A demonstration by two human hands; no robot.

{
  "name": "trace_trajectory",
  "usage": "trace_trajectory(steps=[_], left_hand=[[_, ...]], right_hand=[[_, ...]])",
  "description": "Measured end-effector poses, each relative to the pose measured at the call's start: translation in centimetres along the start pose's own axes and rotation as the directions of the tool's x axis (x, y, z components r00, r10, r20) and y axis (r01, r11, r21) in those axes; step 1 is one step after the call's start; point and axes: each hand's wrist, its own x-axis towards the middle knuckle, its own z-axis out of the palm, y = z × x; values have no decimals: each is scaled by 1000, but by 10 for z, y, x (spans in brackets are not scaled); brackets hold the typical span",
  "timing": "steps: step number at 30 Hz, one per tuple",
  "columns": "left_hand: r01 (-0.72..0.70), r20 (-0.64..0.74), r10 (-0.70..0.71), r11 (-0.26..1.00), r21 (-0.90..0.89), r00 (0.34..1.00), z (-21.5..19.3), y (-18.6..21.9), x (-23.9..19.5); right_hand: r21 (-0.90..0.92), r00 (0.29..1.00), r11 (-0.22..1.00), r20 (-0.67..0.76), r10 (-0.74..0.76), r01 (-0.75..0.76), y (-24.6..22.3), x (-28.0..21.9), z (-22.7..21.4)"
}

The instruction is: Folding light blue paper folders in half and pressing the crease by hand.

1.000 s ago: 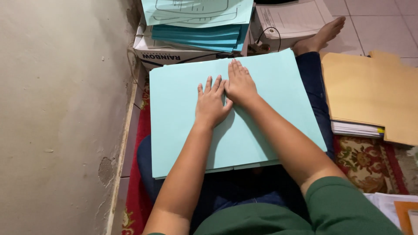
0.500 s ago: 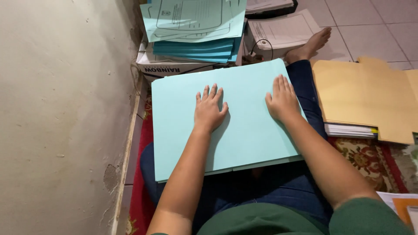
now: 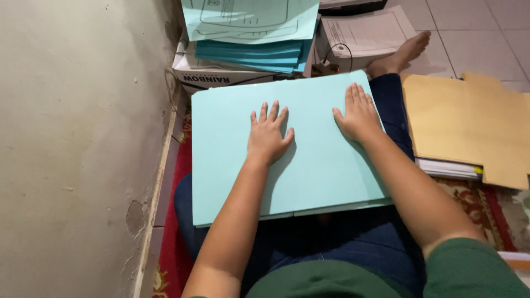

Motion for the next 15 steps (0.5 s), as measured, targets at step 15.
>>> trace_trajectory(steps=[15], left_hand=[[46, 74, -43, 998, -37, 996, -6, 5, 6]], right_hand=[[27, 953, 984, -256, -162, 175, -100, 42, 47]])
